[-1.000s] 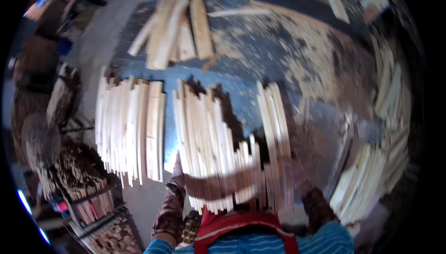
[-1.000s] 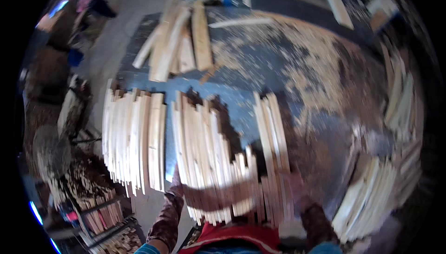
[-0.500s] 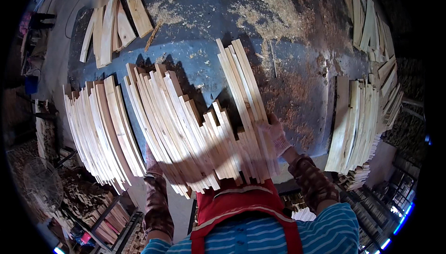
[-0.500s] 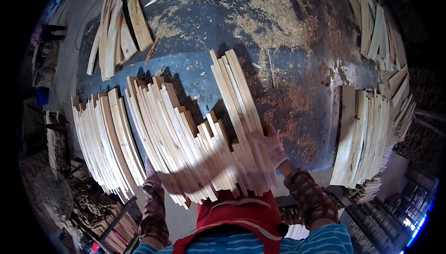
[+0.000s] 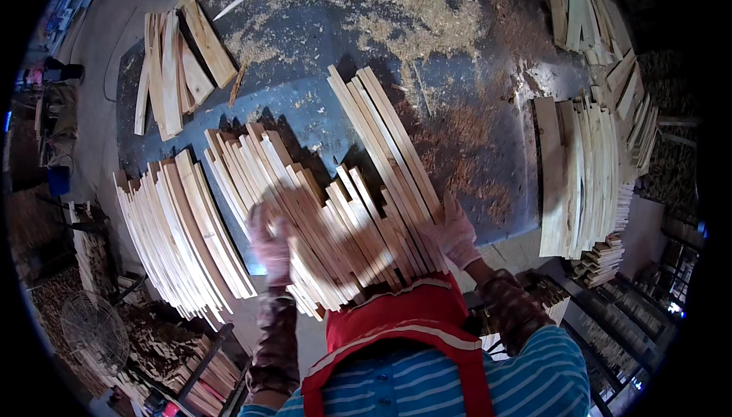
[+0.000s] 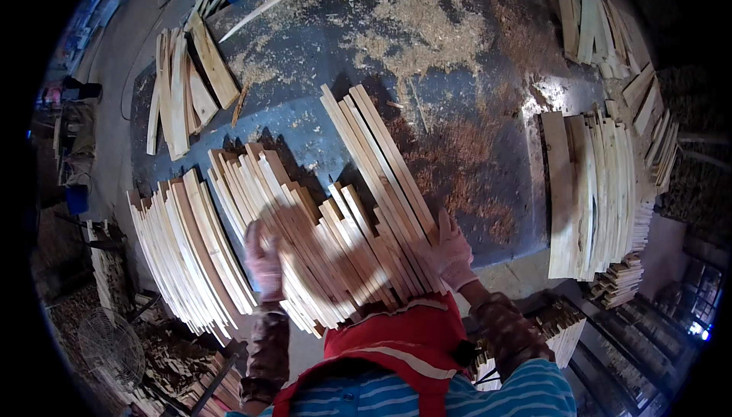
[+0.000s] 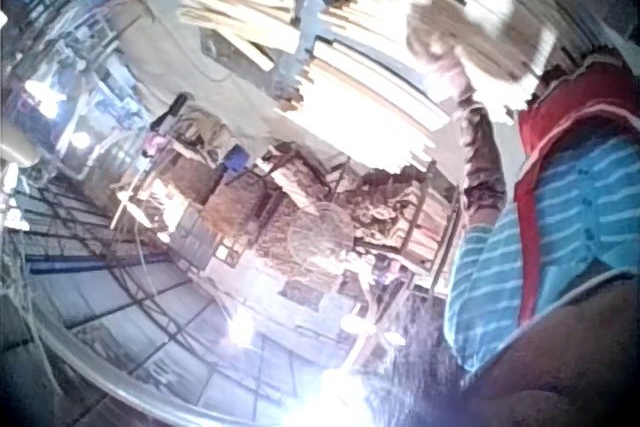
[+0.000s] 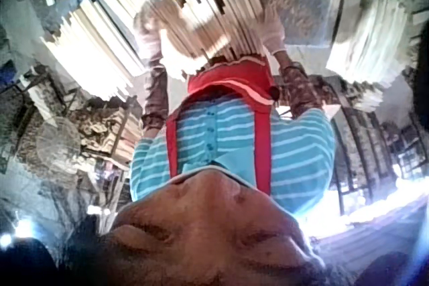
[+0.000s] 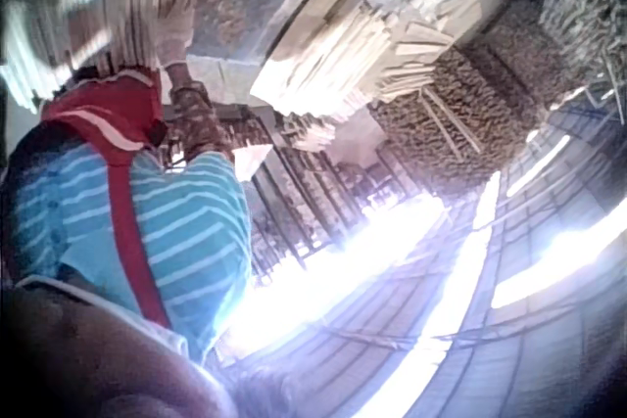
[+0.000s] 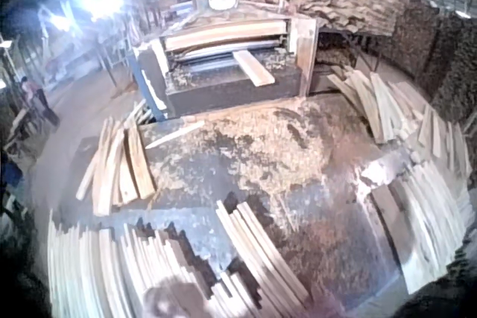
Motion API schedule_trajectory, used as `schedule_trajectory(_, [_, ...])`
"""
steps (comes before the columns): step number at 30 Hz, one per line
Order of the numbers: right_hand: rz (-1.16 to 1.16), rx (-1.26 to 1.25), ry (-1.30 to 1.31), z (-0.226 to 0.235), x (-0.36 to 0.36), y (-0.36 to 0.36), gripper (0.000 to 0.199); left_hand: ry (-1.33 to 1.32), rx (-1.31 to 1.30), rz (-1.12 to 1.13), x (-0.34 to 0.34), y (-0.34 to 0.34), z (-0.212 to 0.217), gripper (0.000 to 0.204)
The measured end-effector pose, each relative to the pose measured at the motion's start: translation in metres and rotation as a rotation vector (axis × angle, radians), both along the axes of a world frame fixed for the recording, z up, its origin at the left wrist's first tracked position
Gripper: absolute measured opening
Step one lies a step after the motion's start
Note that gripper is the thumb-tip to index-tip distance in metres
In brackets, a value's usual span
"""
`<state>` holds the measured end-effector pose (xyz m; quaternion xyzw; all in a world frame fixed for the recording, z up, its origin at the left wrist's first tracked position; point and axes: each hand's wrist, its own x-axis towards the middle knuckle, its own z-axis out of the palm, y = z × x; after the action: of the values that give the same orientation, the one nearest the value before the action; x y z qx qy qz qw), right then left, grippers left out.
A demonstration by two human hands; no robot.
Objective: The person sorts and stacks thin wooden planks in a workshop. They pick up planks from a pile, inspect them, and arrange them into neat stacks on a metal rack. The person also moves a large bundle of planks to a different location.
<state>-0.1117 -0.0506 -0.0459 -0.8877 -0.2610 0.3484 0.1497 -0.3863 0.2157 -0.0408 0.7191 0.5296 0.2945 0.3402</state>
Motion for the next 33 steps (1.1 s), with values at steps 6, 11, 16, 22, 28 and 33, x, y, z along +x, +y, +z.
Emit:
schedule_trajectory(6, [-0.203, 0.028, 0.231, 0.017, -0.003, 0.019, 0.12, 0.606, 0.178, -0.8, 0.133, -0.048, 0.015, 0.069])
schedule_trajectory(11, [0.016, -0.022, -0.065, 0.017, -0.011, 0.017, 0.122, 0.707, 0.077, -0.799, 0.153, -0.075, 0.009, 0.084])
schedule_trajectory(16, [-0.035, -0.015, -0.025, 0.011, -0.008, 0.012, 0.119, 0.809, -0.128, -0.92, 0.153, -0.09, 0.013, 0.089])
schedule_trajectory(22, [-0.113, 0.062, 0.065, -0.003, 0.001, 0.006, 0.116, 0.859, -0.096, -1.019, 0.164, -0.069, 0.027, 0.078])
schedule_trajectory(28, [0.226, 0.308, -0.425, 0.024, -0.006, 0.007, 0.088, 0.924, 0.06, -0.851, 0.164, -0.091, -0.002, 0.076])
schedule_trajectory(33, [0.356, 0.325, -0.098, 0.038, -0.048, 0.001, 0.07, 0.88, -0.118, -0.956, 0.173, -0.078, 0.027, 0.053])
